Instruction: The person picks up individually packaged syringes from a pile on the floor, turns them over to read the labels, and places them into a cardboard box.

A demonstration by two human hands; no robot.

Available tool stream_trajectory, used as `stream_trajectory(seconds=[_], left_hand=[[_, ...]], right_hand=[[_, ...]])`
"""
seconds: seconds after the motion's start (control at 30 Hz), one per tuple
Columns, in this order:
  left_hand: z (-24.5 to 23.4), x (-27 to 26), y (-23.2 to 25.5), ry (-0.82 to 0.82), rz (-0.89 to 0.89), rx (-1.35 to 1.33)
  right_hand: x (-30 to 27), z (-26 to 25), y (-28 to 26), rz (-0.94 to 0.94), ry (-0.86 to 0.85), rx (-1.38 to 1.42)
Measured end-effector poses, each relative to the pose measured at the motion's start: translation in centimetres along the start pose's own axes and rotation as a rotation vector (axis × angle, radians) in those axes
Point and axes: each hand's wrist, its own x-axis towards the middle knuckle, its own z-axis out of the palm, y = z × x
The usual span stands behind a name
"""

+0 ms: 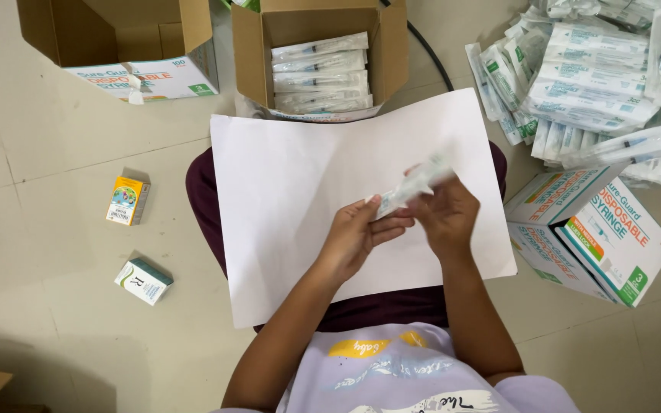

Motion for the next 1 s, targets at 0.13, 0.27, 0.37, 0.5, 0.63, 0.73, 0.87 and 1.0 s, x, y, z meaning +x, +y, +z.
stream_trajectory(seconds=[0.13,0.27,0.37,0.5,0.63,0.73,0.87,1.0], left_hand=[[-1.2,3.0,0.2,-0.004,-0.035,-0.118],[-0.9,6.3,4.8,0.048,-0.028,0.114],[0.4,7.5,8.3,0.092,-0.081,0.28],[0.9,9.1,10.3,0.186,-0.111,0.104],[-2.1,11.7,9.4,0.235,-0.044,0.151],[-5.5,14.1,9.7,0.185,0.142,0.189],[-9.4,17.6,12.4,0.443,0.578,1.361],[-13.2,22.5,13.8,0.462,0.255,1.761]], right_hand=[[4.8,3.6,-2.7,-0.068,-0.109,-0.457],[9.6,5.1,-2.7,-0.064,-0.269,-0.794],[13.6,5.2,-0.3,-0.063,-0.318,-0.911],[19.7,4.8,4.7,-0.224,-0.303,-1.189],[24.3,3.5,11.8,-0.353,-0.399,-1.281],[26.2,3.0,16.0,-0.278,-0.545,-1.409],[27.6,2.6,20.2,-0.289,-0.526,-1.43],[28.1,3.4,22.0,-0.289,-0.455,-1.465]])
